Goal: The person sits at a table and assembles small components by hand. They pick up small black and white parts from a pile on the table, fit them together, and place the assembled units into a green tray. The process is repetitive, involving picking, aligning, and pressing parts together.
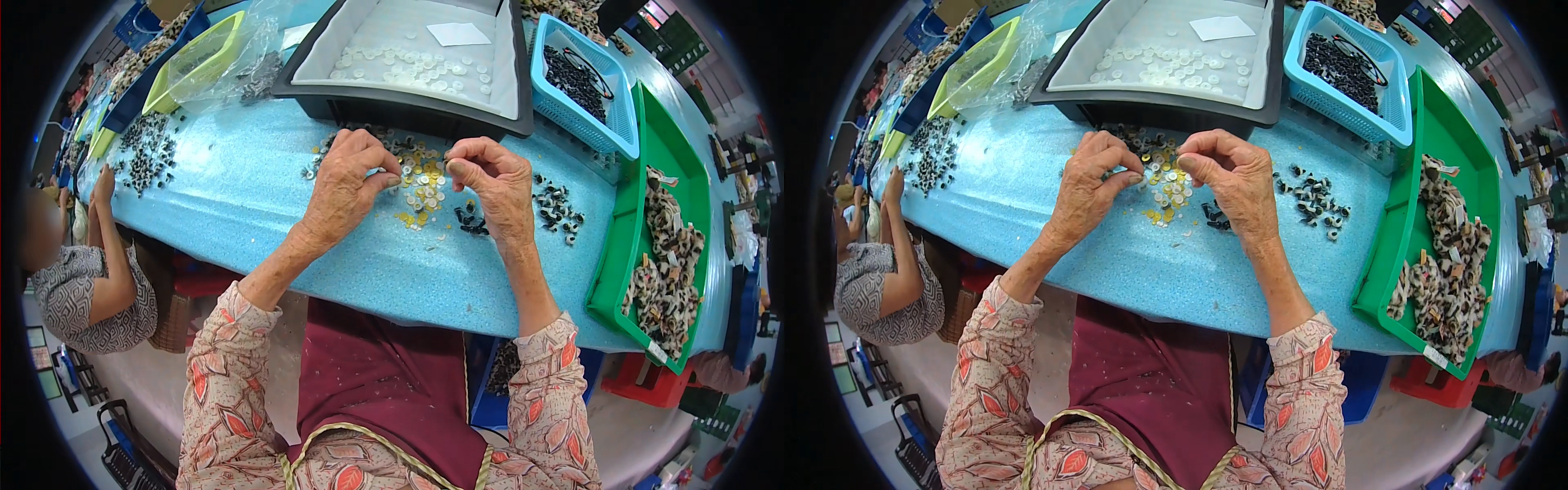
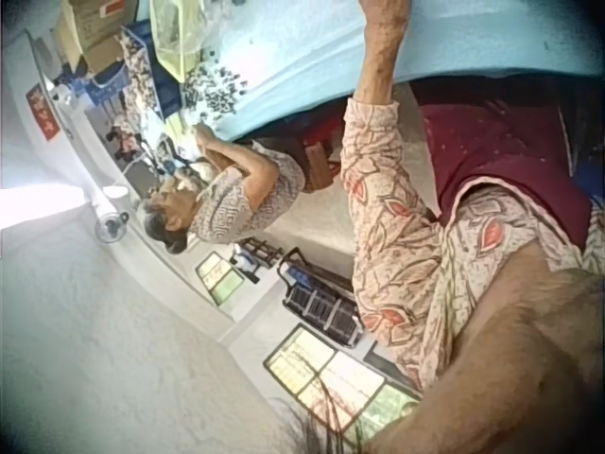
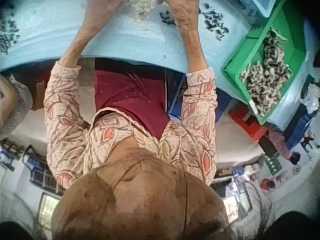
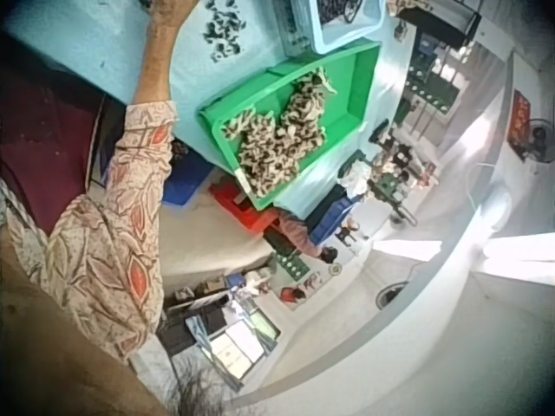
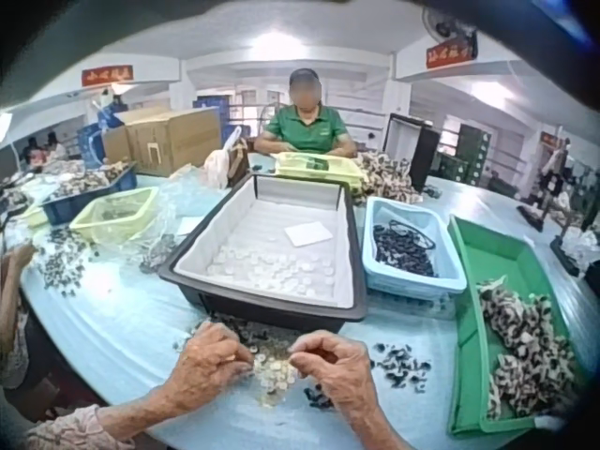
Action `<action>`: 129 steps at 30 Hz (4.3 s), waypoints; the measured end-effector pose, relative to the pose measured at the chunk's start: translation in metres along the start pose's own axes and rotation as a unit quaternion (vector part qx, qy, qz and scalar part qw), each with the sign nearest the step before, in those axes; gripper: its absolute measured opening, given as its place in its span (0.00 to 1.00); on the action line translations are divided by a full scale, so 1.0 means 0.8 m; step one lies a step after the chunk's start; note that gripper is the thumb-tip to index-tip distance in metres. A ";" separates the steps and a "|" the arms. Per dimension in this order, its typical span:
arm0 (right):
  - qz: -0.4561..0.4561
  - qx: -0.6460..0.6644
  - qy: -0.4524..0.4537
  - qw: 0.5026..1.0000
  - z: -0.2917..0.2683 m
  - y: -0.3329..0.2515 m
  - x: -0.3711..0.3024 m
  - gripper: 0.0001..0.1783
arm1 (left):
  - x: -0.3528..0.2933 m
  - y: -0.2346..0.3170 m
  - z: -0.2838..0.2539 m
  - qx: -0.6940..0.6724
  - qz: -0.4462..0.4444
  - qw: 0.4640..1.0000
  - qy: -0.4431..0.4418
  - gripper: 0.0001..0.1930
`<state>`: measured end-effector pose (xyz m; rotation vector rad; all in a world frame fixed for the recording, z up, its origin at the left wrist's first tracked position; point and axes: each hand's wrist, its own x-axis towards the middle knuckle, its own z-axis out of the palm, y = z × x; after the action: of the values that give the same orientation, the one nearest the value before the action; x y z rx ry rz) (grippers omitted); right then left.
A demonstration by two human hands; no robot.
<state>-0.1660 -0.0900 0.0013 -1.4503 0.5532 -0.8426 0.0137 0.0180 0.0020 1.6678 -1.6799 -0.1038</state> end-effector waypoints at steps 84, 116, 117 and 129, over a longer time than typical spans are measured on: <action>0.066 0.028 -0.002 0.997 -0.023 -0.005 0.005 0.07 | 0.028 -0.012 0.019 -0.391 -0.219 0.890 0.082 0.13; 0.094 0.045 0.033 0.994 -0.027 -0.004 0.006 0.09 | 0.029 -0.005 0.027 -0.283 -0.178 0.940 0.069 0.11; 0.105 0.008 0.020 0.994 -0.026 -0.009 0.004 0.08 | 0.026 -0.008 0.027 -0.260 -0.175 0.947 0.070 0.10; 0.043 -0.421 0.110 0.899 -0.097 -0.061 -0.090 0.06 | 0.024 -0.015 0.031 -0.176 -0.098 0.975 0.096 0.05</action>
<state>-0.2778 -0.0794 0.0316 -2.0953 1.2530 -0.7252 0.0128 -0.0120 -0.0136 1.5167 -1.2666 -0.3081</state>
